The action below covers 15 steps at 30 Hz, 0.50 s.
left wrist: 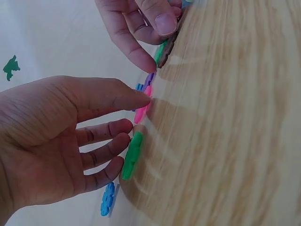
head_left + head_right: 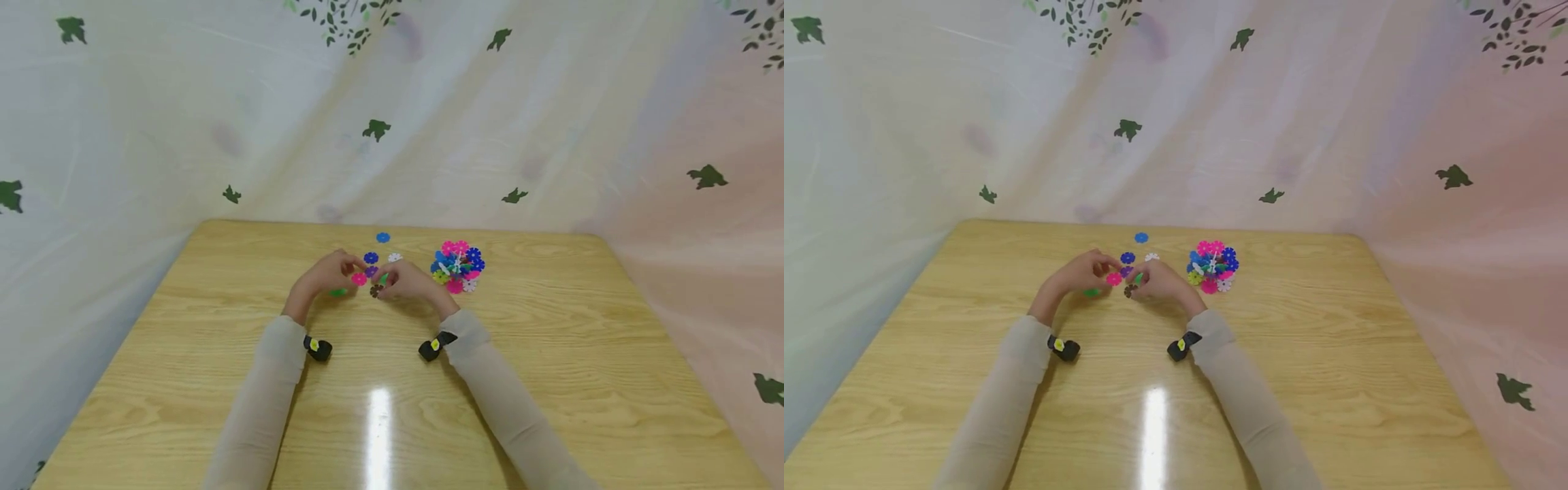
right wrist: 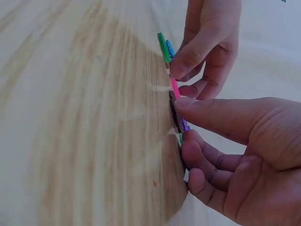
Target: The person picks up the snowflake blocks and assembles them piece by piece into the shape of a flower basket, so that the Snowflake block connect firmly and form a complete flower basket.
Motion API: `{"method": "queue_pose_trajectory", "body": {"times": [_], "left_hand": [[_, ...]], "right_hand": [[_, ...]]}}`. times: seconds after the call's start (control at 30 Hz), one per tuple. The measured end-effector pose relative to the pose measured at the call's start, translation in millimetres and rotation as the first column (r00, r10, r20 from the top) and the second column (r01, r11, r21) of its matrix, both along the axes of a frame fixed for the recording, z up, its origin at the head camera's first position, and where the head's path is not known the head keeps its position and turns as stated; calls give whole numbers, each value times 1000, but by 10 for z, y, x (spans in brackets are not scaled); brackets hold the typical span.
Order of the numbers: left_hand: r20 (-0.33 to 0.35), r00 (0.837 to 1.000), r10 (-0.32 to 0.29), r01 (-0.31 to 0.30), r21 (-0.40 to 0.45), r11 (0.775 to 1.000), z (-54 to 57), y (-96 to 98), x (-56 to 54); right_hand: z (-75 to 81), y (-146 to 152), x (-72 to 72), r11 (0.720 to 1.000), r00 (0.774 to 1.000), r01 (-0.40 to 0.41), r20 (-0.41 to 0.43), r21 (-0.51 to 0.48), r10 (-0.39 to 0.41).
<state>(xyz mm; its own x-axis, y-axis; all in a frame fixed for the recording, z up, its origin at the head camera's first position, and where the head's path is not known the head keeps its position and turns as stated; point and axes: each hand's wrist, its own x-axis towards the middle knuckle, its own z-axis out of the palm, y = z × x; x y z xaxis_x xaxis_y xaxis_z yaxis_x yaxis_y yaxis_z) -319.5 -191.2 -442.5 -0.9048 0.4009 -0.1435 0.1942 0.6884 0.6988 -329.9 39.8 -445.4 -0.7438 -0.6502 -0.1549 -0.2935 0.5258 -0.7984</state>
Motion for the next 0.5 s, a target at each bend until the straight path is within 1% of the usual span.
{"method": "queue_pose_trajectory", "body": {"times": [0.1,0.3,0.5], "left_hand": [[-2,1000,19,-19,-7,1000,6,18,27],[-1,998,55,-55,26,998,-6,28,26],[1,998,63,-63,15,998,-12,39,5]], "right_hand": [[-11,-26,19,1000,999,10,-31,22,-9],[-24,-54,25,999,999,26,-48,29,-24],[-21,-49,20,999,998,33,-50,24,-32]]}}
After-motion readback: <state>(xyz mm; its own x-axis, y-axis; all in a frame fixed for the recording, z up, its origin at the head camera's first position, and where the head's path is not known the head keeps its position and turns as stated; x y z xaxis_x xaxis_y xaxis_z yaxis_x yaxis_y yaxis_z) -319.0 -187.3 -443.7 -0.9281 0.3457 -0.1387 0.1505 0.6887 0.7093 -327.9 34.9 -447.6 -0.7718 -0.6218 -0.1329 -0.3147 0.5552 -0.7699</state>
